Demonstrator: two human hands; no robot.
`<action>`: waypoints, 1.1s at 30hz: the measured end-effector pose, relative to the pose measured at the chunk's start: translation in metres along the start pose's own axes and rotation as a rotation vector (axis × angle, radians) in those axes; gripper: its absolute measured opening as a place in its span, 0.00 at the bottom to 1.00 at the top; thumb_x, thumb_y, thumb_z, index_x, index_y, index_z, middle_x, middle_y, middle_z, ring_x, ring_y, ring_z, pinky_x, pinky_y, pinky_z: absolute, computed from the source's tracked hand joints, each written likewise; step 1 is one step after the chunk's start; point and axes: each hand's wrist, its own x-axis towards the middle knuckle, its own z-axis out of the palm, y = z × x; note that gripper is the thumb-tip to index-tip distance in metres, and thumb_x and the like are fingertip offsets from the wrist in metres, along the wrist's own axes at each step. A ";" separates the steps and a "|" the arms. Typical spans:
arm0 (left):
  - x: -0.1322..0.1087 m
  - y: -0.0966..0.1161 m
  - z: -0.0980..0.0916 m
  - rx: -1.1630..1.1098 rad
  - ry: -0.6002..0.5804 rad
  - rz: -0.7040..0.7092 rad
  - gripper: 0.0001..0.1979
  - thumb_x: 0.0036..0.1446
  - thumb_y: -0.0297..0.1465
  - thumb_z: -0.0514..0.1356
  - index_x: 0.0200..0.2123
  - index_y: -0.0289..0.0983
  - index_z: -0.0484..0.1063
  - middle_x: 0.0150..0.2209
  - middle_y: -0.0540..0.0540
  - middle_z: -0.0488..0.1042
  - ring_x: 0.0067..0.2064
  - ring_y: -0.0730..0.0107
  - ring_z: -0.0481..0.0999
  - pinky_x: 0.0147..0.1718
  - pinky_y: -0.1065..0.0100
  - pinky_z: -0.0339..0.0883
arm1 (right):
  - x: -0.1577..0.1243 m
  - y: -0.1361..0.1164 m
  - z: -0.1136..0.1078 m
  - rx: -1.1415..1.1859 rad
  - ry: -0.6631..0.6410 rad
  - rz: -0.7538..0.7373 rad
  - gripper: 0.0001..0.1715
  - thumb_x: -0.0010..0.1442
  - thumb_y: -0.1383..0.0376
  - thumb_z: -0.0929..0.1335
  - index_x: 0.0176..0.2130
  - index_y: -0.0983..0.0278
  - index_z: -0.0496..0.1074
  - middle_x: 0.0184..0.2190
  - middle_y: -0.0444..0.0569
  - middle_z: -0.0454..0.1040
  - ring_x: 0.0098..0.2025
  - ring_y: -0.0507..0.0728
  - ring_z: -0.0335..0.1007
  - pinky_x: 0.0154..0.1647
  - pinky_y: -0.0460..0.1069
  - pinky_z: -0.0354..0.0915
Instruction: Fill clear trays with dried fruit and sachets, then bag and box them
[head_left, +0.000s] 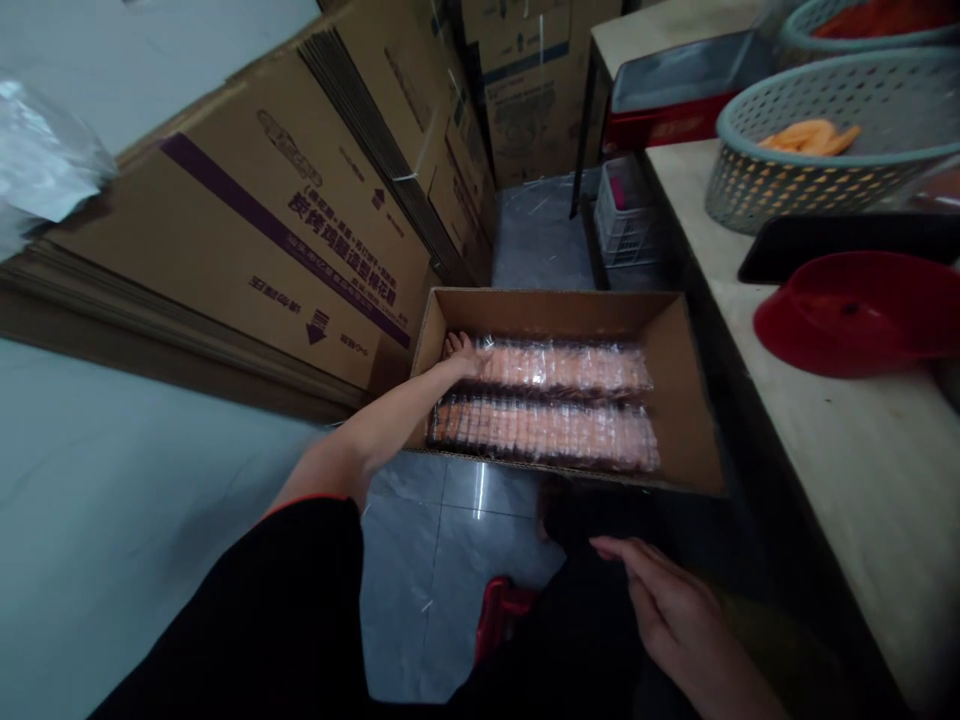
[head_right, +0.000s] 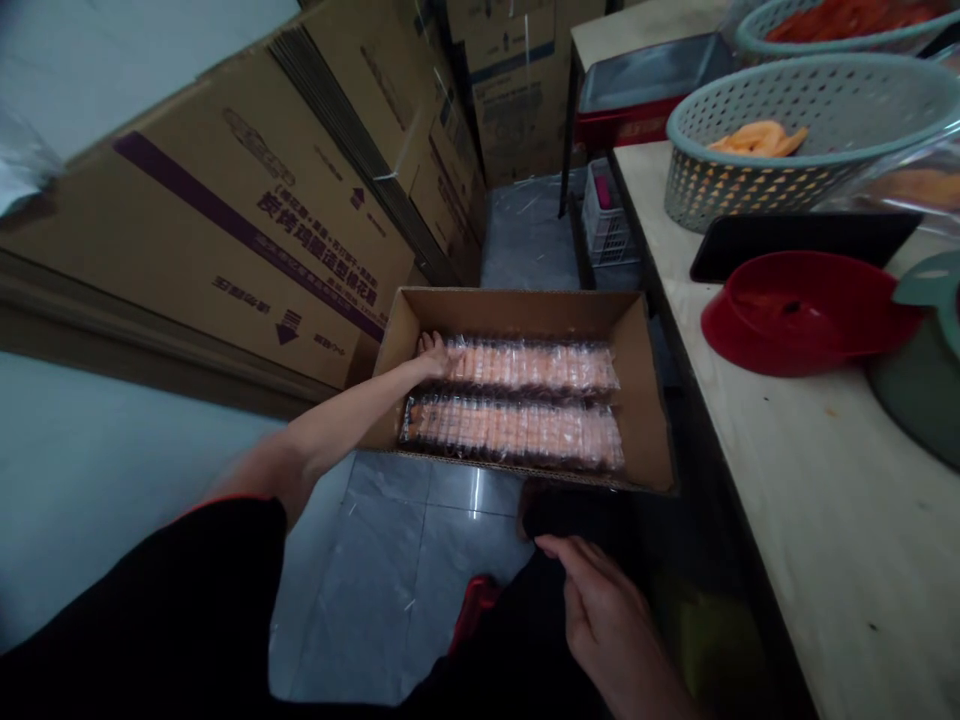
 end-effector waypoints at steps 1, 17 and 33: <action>-0.003 0.002 0.005 -0.018 0.034 -0.026 0.34 0.67 0.44 0.54 0.66 0.25 0.53 0.69 0.22 0.48 0.69 0.41 0.51 0.62 0.55 0.53 | -0.003 -0.002 0.001 -0.001 -0.008 0.010 0.25 0.59 0.71 0.58 0.48 0.59 0.76 0.43 0.48 0.80 0.45 0.54 0.79 0.48 0.49 0.74; -0.200 0.018 0.082 0.266 0.079 0.741 0.22 0.61 0.28 0.52 0.58 0.36 0.67 0.50 0.36 0.78 0.53 0.56 0.77 0.53 0.60 0.66 | -0.134 -0.058 -0.018 -0.085 0.330 0.326 0.33 0.56 0.79 0.57 0.55 0.60 0.72 0.49 0.51 0.76 0.52 0.54 0.73 0.56 0.52 0.69; -0.474 0.166 0.153 0.089 0.179 1.821 0.26 0.66 0.48 0.49 0.59 0.43 0.69 0.65 0.42 0.66 0.69 0.52 0.58 0.65 0.49 0.58 | -0.423 -0.068 0.033 -0.676 1.221 1.009 0.25 0.59 0.74 0.60 0.53 0.66 0.73 0.55 0.60 0.71 0.56 0.65 0.68 0.54 0.62 0.67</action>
